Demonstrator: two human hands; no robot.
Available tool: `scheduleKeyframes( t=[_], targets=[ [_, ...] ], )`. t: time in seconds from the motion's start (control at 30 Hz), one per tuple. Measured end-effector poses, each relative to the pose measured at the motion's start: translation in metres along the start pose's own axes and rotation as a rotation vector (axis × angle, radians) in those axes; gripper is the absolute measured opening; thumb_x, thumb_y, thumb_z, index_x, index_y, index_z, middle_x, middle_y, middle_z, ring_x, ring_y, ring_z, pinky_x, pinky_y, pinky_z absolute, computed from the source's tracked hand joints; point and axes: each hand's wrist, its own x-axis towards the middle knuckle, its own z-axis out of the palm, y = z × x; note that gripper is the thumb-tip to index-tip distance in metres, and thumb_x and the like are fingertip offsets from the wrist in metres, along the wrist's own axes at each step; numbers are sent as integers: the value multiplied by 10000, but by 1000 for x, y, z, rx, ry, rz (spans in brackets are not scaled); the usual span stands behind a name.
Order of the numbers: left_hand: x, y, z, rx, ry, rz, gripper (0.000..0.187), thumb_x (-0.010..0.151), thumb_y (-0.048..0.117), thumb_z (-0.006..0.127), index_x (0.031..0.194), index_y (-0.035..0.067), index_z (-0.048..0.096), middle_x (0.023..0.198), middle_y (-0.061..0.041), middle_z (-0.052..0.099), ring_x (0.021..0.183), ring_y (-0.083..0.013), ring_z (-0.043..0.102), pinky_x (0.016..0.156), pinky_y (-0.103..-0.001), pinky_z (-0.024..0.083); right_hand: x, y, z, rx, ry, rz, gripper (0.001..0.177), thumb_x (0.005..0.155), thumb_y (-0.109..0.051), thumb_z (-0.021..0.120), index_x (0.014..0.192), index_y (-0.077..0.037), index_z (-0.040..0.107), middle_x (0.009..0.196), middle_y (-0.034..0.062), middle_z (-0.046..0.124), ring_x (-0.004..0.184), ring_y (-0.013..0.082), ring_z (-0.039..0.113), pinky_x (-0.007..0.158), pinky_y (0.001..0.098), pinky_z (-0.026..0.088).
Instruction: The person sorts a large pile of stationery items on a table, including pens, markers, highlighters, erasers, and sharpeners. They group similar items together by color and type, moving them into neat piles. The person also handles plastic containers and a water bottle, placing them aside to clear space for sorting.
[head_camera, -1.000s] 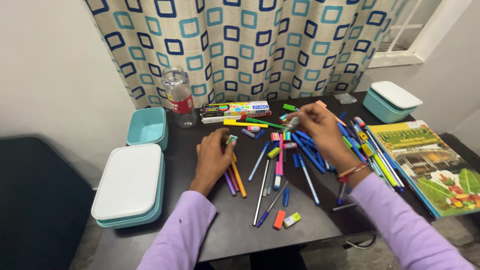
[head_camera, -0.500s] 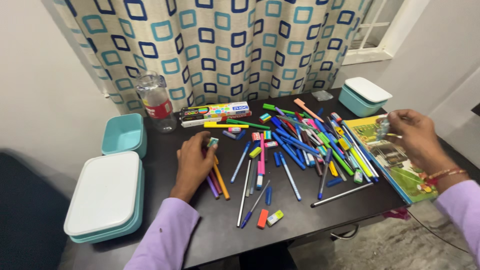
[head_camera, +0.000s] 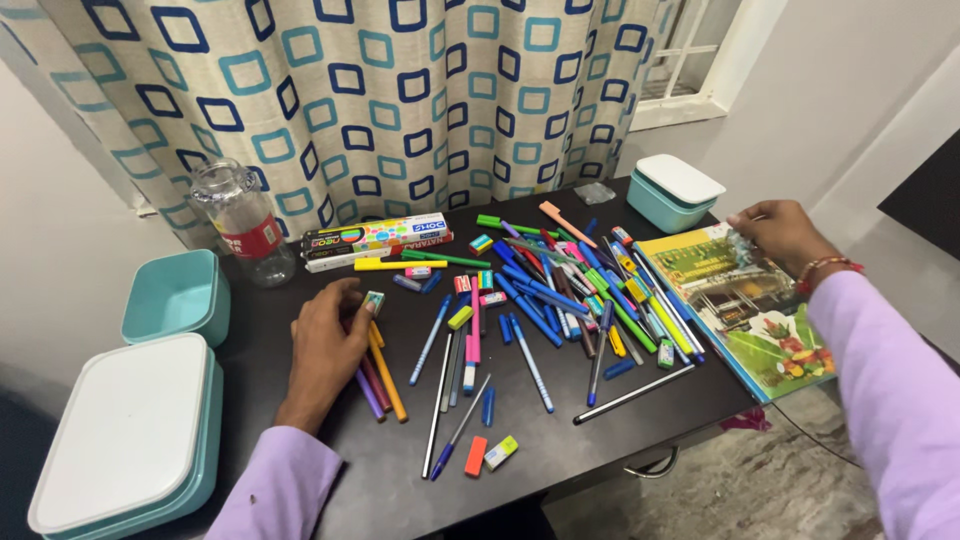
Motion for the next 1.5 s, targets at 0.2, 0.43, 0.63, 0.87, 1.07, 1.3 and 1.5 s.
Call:
scheduleKeyframes(
  t=[0.2, 0.43, 0.63, 0.87, 1.07, 1.3, 1.5],
  targets=[
    [2, -3, 0, 9, 32, 30, 365, 882, 182, 744, 1220, 65, 674, 1053, -112, 758, 998, -316, 694, 871, -461, 528, 17, 16, 25, -131, 119, -63, 309, 930, -243, 799, 1049, 39, 761, 896, 150, 763, 769, 193, 698, 735, 351, 548],
    [5, 2, -1, -26, 13, 0, 363, 886, 176, 735, 1222, 56, 670, 1062, -123, 752, 992, -316, 702, 864, -452, 541, -14, -2, 26, -171, 363, -100, 285, 938, -246, 796, 1071, 5, 781, 967, 175, 767, 848, 245, 727, 817, 381, 547],
    [2, 6, -6, -21, 53, 44, 348, 891, 176, 742, 1209, 52, 675, 1064, -125, 753, 1012, -321, 699, 890, -461, 532, -70, -41, 36, -24, 616, -286, 232, 1014, -206, 786, 1067, 18, 768, 947, 147, 752, 847, 218, 710, 815, 359, 547],
    [-4, 6, -7, -18, 96, 62, 349, 892, 176, 743, 1213, 60, 672, 1079, -114, 743, 1040, -333, 673, 904, -474, 512, -132, -107, 89, 112, 534, -532, 157, 1045, -137, 755, 1032, 19, 745, 932, 107, 742, 824, 153, 666, 755, 339, 502],
    [-8, 7, -8, -60, 116, 61, 345, 893, 169, 737, 1216, 68, 672, 1082, -116, 737, 1027, -326, 678, 890, -449, 537, -196, -177, 162, 98, 462, -824, 76, 960, -95, 770, 970, -25, 741, 939, 108, 722, 918, 278, 670, 829, 386, 514],
    [-8, 5, -8, -38, 133, 67, 350, 888, 159, 744, 1216, 62, 669, 1072, -116, 740, 1013, -329, 674, 881, -457, 523, -246, -259, 207, 2, 354, -1211, 90, 898, -116, 783, 929, -77, 708, 954, 44, 715, 980, 245, 663, 967, 431, 416],
    [-9, 7, -10, -54, 163, 81, 338, 894, 152, 734, 1209, 53, 665, 1068, -115, 738, 1024, -321, 677, 891, -450, 516, -261, -287, 243, 121, 240, -1199, 75, 903, -112, 769, 921, -84, 702, 938, 30, 708, 967, 223, 663, 981, 417, 403]
  ],
)
